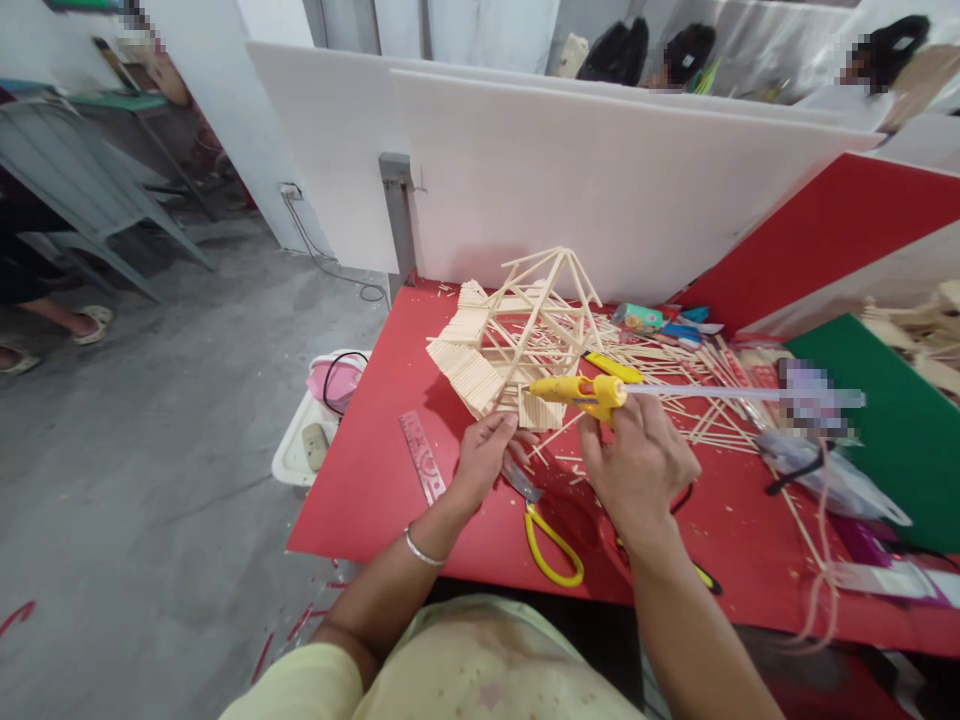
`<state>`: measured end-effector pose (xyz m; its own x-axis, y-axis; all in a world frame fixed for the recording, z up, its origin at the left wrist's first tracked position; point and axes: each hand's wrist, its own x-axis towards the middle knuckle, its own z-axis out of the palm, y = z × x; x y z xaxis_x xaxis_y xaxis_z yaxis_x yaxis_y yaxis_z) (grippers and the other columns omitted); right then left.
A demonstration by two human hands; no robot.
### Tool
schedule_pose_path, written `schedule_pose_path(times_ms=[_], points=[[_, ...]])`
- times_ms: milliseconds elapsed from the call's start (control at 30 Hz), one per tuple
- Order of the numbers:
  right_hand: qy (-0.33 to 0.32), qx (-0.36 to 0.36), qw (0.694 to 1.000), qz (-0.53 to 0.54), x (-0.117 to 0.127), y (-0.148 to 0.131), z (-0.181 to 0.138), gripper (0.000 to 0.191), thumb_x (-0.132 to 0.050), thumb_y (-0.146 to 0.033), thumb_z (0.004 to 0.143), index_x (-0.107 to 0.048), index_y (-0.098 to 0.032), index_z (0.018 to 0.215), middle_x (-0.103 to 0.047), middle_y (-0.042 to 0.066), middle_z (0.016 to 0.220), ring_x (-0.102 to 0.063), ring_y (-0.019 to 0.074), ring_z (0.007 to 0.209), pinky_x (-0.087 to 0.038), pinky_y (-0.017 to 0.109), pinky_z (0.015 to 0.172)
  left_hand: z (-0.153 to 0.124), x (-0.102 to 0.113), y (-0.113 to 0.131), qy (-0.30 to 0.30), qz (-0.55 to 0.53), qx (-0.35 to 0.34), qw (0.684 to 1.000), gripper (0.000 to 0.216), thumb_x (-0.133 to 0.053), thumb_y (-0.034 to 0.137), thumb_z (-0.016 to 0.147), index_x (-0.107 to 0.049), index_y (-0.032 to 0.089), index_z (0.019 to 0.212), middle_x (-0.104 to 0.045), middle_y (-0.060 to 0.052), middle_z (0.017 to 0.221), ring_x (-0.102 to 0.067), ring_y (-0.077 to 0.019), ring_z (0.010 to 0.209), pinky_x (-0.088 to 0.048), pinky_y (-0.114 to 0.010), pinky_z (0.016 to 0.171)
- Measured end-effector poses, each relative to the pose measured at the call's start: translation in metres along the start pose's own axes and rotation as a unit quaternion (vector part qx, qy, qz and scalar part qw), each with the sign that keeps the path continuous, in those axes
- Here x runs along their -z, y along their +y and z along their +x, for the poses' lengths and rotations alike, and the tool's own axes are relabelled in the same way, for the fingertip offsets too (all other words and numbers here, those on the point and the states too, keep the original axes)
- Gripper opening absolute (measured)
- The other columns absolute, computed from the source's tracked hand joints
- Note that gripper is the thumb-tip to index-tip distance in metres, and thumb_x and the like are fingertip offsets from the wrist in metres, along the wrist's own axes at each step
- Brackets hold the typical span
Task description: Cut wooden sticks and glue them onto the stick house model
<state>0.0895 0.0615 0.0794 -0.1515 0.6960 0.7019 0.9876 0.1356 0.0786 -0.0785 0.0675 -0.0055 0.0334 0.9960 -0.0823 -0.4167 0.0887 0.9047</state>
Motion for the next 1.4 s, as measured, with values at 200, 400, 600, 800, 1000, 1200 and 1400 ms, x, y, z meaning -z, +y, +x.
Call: schedule_pose_path(times_ms=[200,400,600,800,1000,1200,1400], points=[[-0.001,0.003,1.000,-0.009,0.0021,-0.0006,0.0011,0.020,-0.057,-0.031,0.091,-0.067,-0.017,0.102,-0.069,0.008,0.099,-0.058,0.0192,0.077,-0.033,0.032,0.064,-0.0004,0.0003,0.0001,0.002,-0.004,0.001,1.000,0.039,-0.063,0.054,0.089,-0.065,0.015,0.086,-0.077,-0.010,0.082,-0.061,-0.0101,0.048,-0.036,-0.019,0.040],[0.006,0.013,1.000,-0.021,0.0031,-0.0012,0.0021,0.017,-0.059,-0.031,0.092,-0.066,-0.017,0.100,-0.069,0.006,0.098,-0.058,0.0177,0.076,-0.035,0.031,0.065,0.0001,-0.0001,-0.0007,0.005,-0.013,-0.001,1.000,0.036,-0.069,0.050,0.085,-0.067,0.015,0.089,-0.077,-0.008,0.081,-0.063,-0.0106,0.049,-0.037,-0.018,0.040],[-0.001,0.003,1.000,-0.021,0.0008,0.0001,0.0002,0.021,-0.058,-0.033,0.092,-0.066,-0.017,0.104,-0.069,0.008,0.100,-0.059,0.0192,0.078,-0.033,0.031,0.065,-0.0005,-0.0008,0.0003,0.022,0.000,0.006,1.000,0.034,-0.076,0.047,0.080,-0.068,0.015,0.090,-0.075,-0.006,0.077,-0.062,-0.0102,0.048,-0.039,-0.018,0.039],[-0.005,0.003,1.000,-0.015,0.0019,-0.0003,0.0013,0.022,-0.056,-0.033,0.094,-0.067,-0.017,0.104,-0.069,0.008,0.100,-0.059,0.0194,0.078,-0.033,0.031,0.066,-0.0009,-0.0002,0.0017,0.021,0.007,-0.012,1.000,0.030,-0.072,0.045,0.084,-0.068,0.015,0.085,-0.074,-0.005,0.074,-0.060,-0.0090,0.048,-0.037,-0.018,0.040],[0.002,0.005,1.000,-0.012,0.0014,-0.0012,0.0012,0.020,-0.057,-0.031,0.093,-0.067,-0.017,0.101,-0.069,0.008,0.100,-0.059,0.0187,0.078,-0.033,0.031,0.065,-0.0009,0.0008,0.0016,0.038,0.004,-0.014,0.999,0.031,-0.070,0.047,0.085,-0.068,0.015,0.084,-0.073,-0.004,0.071,-0.058,-0.0092,0.047,-0.036,-0.019,0.041],[-0.004,0.003,1.000,-0.005,0.0009,-0.0002,-0.0004,0.020,-0.056,-0.031,0.093,-0.066,-0.017,0.102,-0.069,0.008,0.102,-0.059,0.0193,0.078,-0.033,0.031,0.066,0.0003,0.0021,0.0003,0.038,-0.014,-0.016,0.999,0.029,-0.070,0.044,0.085,-0.067,0.015,0.083,-0.073,-0.004,0.070,-0.059,-0.0087,0.047,-0.034,-0.018,0.040],[0.000,0.011,1.000,-0.020,0.0028,-0.0010,0.0012,0.018,-0.058,-0.031,0.092,-0.067,-0.018,0.101,-0.069,0.007,0.100,-0.059,0.0189,0.077,-0.034,0.031,0.066,0.0006,0.0016,0.0009,0.043,-0.022,-0.020,0.999,0.030,-0.071,0.044,0.085,-0.068,0.015,0.084,-0.072,-0.004,0.069,-0.058,-0.0085,0.046,-0.034,-0.018,0.040]])
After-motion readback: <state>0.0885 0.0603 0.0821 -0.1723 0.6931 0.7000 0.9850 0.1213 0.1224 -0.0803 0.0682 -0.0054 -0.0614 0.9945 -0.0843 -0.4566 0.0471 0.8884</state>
